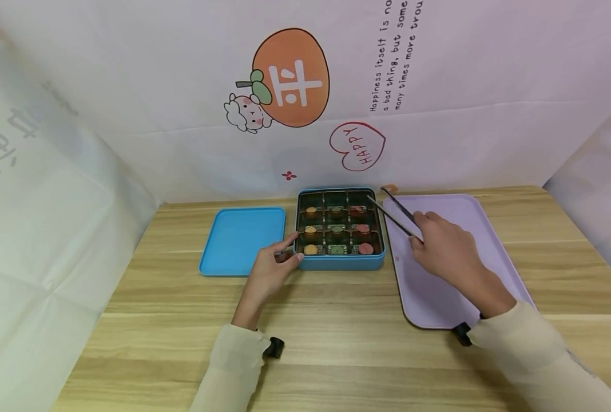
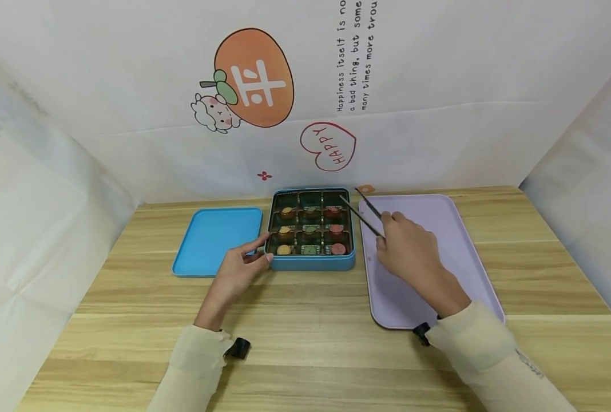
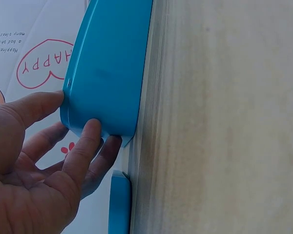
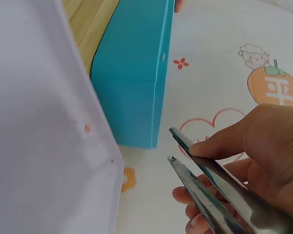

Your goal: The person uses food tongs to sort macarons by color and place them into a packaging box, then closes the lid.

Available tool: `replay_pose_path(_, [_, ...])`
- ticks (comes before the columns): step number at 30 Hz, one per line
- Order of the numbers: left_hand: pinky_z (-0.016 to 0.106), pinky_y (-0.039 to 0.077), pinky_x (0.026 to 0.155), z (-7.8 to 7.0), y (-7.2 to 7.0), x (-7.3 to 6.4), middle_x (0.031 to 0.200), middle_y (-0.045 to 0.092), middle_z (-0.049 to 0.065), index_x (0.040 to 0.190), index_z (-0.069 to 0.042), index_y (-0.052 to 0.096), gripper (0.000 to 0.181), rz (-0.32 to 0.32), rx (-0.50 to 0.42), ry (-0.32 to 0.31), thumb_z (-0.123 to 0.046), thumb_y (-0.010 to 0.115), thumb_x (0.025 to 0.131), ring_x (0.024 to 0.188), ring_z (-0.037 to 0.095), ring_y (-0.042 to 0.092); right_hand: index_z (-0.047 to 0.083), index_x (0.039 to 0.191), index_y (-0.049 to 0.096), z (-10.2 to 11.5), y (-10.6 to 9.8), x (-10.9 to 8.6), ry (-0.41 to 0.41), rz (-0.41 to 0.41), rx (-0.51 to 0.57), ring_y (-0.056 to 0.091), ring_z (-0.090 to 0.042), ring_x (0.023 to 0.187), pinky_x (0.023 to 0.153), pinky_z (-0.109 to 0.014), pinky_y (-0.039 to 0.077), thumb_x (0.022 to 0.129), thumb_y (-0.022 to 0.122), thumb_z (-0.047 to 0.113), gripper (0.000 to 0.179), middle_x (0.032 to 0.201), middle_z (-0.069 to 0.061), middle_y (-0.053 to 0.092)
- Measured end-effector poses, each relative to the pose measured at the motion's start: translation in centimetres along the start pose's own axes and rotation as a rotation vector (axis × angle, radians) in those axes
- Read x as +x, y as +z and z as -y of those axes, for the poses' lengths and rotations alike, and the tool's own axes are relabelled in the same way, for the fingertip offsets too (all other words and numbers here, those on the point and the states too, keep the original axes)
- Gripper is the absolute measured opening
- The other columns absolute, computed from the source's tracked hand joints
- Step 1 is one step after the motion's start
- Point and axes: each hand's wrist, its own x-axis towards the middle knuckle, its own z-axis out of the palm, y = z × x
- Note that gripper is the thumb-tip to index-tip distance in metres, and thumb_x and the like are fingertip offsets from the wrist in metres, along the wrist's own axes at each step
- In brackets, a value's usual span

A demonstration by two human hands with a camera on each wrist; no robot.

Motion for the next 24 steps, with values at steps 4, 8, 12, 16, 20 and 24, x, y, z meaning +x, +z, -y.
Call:
replay_pose_path(4, [0.047,0.057,0.102,0.0,0.0,0.0,0.162,0.045,0.019,0.154,-0.019,0.056,0.054,-0.001,-0.003,0.005,-0.016,0.070,0.101,0.137,0.037,0.060,-0.012,0.130,0.059,-1.7,-0.5,-1.0,0.020,-0.038,-0.001,0.065,-0.044,0.072,0.052,-0.058,0.049,0.094,0.062,0.013,0.043,0.106,-0.028,0.065])
replay_pose_path(8, [0.046,0.058,0.101,0.0,0.0,0.0,0.162,0.045,0.020,0.154,-0.019,0.056,0.054,0.000,0.002,0.005,-0.016,0.070,0.102,0.136,0.037,0.061,-0.014,0.126,0.058,-4.0,-0.8,-1.9,0.021,-0.084,-0.013,0.063,-0.042,0.068,0.050,-0.058,0.047,0.093,0.063,0.011,0.042,0.102,-0.030,0.064])
replay_pose_path(12, [0.046,0.058,0.100,0.0,0.0,0.0,0.162,0.045,0.019,0.153,-0.020,0.056,0.054,-0.004,0.013,0.002,-0.016,0.070,0.102,0.136,0.037,0.061,-0.016,0.126,0.057,-6.4,-1.1,-2.9,0.052,-0.099,-0.021,0.062,-0.048,0.069,0.054,-0.062,0.047,0.092,0.064,0.011,0.044,0.105,-0.035,0.062])
replay_pose_path(16, [0.046,0.058,0.101,0.0,0.0,0.0,0.163,0.045,0.019,0.153,-0.021,0.056,0.054,-0.005,0.019,-0.003,-0.017,0.071,0.101,0.136,0.036,0.061,-0.017,0.125,0.057,-8.7,-1.4,-3.9,0.094,-0.115,-0.024,0.063,-0.058,0.081,0.063,-0.069,0.047,0.091,0.064,0.011,0.045,0.109,-0.039,0.061])
replay_pose_path(20, [0.046,0.058,0.101,0.0,0.0,0.0,0.163,0.044,0.019,0.154,-0.021,0.056,0.054,-0.003,0.019,-0.007,-0.018,0.070,0.102,0.137,0.037,0.060,-0.016,0.116,0.056,-11.1,-2.0,-4.7,0.143,-0.079,-0.007,0.061,-0.052,0.075,0.054,-0.061,0.045,0.093,0.062,0.011,0.036,0.100,-0.039,0.061])
replay_pose_path(24, [0.046,0.058,0.100,0.0,0.0,0.0,0.163,0.043,0.020,0.154,-0.021,0.055,0.054,-0.001,0.018,-0.007,-0.018,0.070,0.102,0.137,0.037,0.060,-0.011,0.104,0.055,-13.5,-2.5,-5.7,0.208,-0.035,-0.007,0.057,-0.040,0.067,0.048,-0.046,0.040,0.094,0.058,0.013,0.026,0.088,-0.034,0.060])
